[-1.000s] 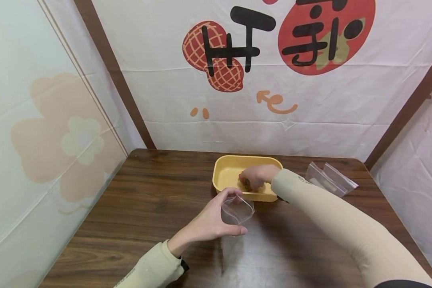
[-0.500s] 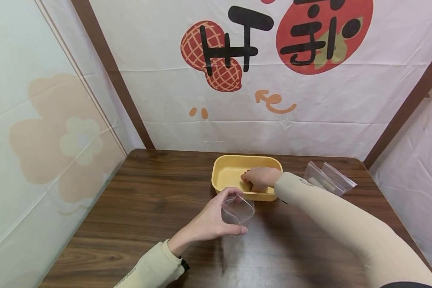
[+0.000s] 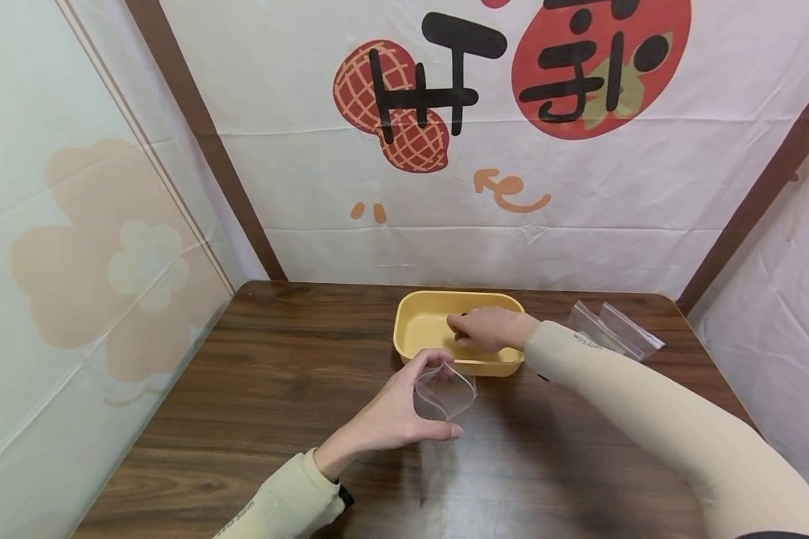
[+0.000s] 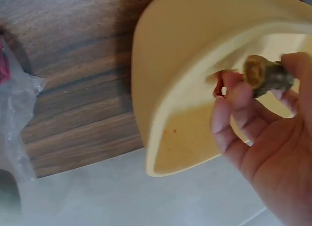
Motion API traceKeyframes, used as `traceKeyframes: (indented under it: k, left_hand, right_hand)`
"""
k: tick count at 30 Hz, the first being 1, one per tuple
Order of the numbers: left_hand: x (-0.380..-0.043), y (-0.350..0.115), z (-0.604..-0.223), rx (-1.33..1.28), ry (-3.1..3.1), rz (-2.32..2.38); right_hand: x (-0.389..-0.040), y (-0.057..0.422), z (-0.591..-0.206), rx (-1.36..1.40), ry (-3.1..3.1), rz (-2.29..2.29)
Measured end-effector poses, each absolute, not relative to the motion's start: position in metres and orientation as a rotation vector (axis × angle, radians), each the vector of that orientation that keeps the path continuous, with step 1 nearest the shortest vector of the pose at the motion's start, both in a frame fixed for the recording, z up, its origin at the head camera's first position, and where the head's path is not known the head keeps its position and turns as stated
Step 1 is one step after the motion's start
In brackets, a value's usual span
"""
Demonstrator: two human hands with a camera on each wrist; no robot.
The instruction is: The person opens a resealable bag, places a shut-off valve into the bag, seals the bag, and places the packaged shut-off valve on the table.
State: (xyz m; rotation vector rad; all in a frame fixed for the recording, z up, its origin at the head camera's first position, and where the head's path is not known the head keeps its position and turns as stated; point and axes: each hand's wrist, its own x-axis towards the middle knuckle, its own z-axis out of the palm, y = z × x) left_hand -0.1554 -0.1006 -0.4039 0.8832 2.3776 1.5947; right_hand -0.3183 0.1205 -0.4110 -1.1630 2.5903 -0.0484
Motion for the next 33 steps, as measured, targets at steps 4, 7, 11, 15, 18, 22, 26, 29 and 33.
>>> traceKeyframes:
  k: [4,7,11,15,18,22,26,29,33]
  left_hand:
    - [-0.155,-0.101,-0.403,0.879,2.371,1.593]
    - [-0.155,-0.102,-0.403,0.877,2.368,1.590]
    - [-0.156,-0.102,-0.403,0.881,2.366,1.593]
    - [-0.156,-0.102,-0.404,0.901,2.359,1.605]
    - [-0.157,-0.102,-0.405,0.898,2.356,1.611]
    - [-0.159,-0.101,-0.407,0.897,2.342,1.625]
    - [-0.160,-0.100,-0.408,0.905,2.324,1.649]
    - [-0.161,-0.099,-0.410,0.904,2.318,1.657]
    - [-0.161,-0.098,-0.411,0.892,2.328,1.639]
  right_hand:
    - [-0.316,0.122,-0.413,-1.164,2.592,-0.111]
    - [-0.316,0.124,-0.415,-1.219,2.562,-0.188]
    - [-0.318,0.125,-0.415,-1.235,2.523,-0.266]
    - [-0.321,0.126,-0.411,-1.196,2.530,-0.297]
    - [-0.322,0.127,-0.407,-1.184,2.543,-0.301]
    - [-0.324,0.127,-0.402,-1.174,2.565,-0.279]
    - [-0.325,0.126,-0.396,-1.144,2.601,-0.205]
    - [-0.325,0.125,-0.393,-1.102,2.622,-0.146]
    - [-0.324,0.124,-0.390,-1.037,2.661,-0.084]
